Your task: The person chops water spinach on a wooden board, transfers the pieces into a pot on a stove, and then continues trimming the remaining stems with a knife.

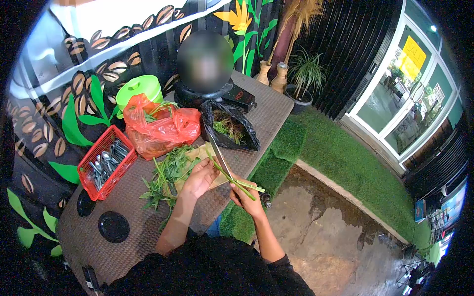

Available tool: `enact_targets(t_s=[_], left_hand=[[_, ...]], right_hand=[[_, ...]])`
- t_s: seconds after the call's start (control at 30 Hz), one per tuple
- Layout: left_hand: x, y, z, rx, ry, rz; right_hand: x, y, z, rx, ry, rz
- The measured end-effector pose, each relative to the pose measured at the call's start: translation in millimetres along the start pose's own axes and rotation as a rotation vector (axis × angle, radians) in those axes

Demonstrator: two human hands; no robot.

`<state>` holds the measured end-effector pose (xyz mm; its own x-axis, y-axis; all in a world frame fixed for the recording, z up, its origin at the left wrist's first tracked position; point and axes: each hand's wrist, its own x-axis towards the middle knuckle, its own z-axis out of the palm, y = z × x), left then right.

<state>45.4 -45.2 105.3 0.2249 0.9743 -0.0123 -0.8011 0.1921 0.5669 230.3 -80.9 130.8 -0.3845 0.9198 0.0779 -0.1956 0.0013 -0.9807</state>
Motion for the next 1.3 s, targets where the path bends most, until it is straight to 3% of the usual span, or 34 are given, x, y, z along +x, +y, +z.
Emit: enact_targets(t_s=[0.2, 0.63, 0.83, 1.0, 1.3], left_hand=[[0.6, -1.0, -0.4, 0.035, -0.038, 0.006], [-3.5, -11.4, 2.1, -0.031, -0.032, -0.023], [-3.9, -11.1, -3.5, 0.076, -0.056, -0.029], [-5.0, 0.7, 10.6, 0.065, 0.071, -0.021], [-2.7, -10.6, 11.4, 0.057, 0.101, 0.015]], right_hand=[[0.4, -2.0, -1.4, -0.018, -0.083, -0.045], [0.9, 5.8, -0.5, -0.032, -0.050, -0.047], [1.0, 7.3, -0.7, -0.015, -0.024, -0.024], [-0.1, 7.2, -2.9, -0.001, -0.028, 0.004], [3.9, 5.5, -0.9, 0.006, -0.026, 0.013]])
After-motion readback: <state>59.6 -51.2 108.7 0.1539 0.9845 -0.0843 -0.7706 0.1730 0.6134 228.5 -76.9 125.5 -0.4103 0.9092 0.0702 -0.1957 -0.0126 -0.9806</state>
